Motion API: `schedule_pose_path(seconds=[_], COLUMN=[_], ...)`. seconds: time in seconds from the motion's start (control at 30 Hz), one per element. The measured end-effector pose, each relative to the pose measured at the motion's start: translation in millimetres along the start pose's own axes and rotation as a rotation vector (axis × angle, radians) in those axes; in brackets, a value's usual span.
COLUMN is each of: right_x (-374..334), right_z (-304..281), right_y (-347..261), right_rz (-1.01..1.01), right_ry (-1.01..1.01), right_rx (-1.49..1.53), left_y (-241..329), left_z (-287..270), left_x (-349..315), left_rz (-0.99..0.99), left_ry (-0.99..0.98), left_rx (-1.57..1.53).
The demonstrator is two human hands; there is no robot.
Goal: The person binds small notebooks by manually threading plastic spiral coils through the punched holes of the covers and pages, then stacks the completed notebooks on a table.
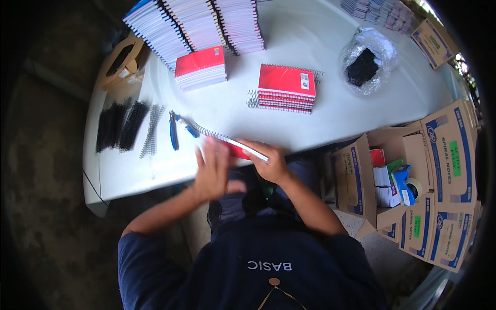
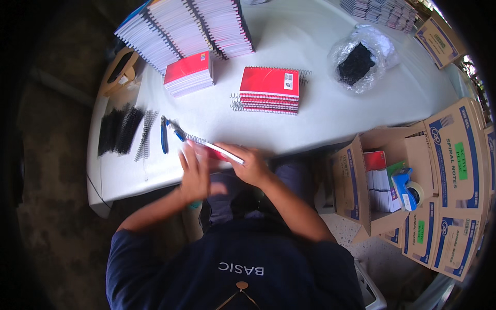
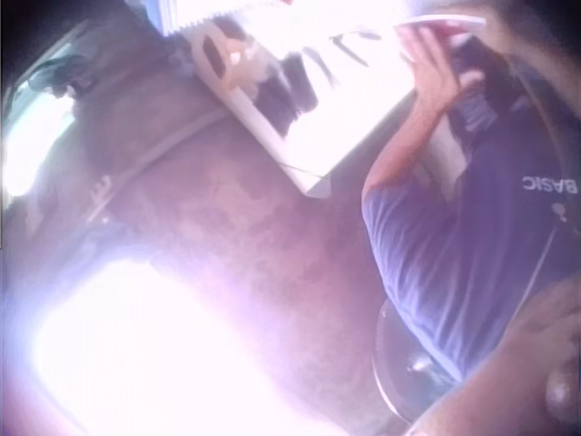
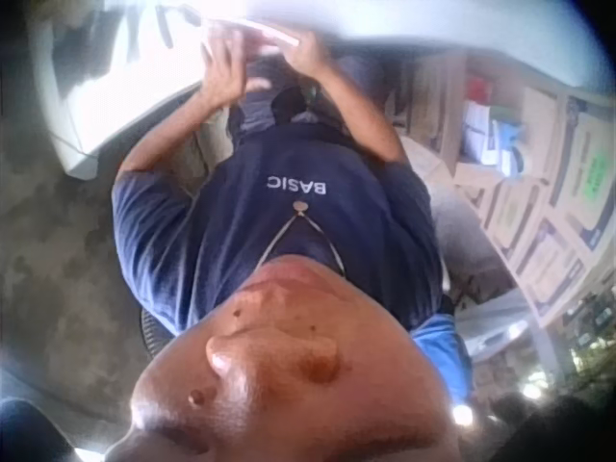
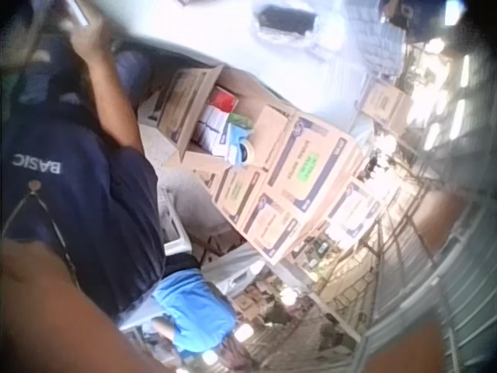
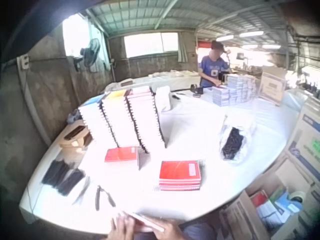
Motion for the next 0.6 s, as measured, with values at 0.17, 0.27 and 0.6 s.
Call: schedule_pose_path(seconds=[0.17,0.27,0.6], right_x=[5.0,0.3,2.3], right_z=[-1.4,6.0,-1.4], right_y=[-14.1,-16.5,-10.6], right_rz=[-0.091,-0.190,-0.120], right_ry=[-0.191,-0.124,-0.005], right_rx=[-0.102,-0.101,-0.093], left_y=[-18.1,-9.8,18.7], left_z=[-61.3,-18.7,17.6], left_x=[63.6,37.1,8.7], left_rz=[-0.016,0.023,0.188], left_ry=[0.602,0.414,0.240], left_rx=[0.337,-0.031,-0.184])
Point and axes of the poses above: each hand's wrist, its own x-axis towards the middle knuckle, its own z-axis out of the palm, y = z × x, the point moved 2 cm from there along x, towards the middle knuckle, and after that the axes turned 2 degrees about y, right-handed, at the moved point
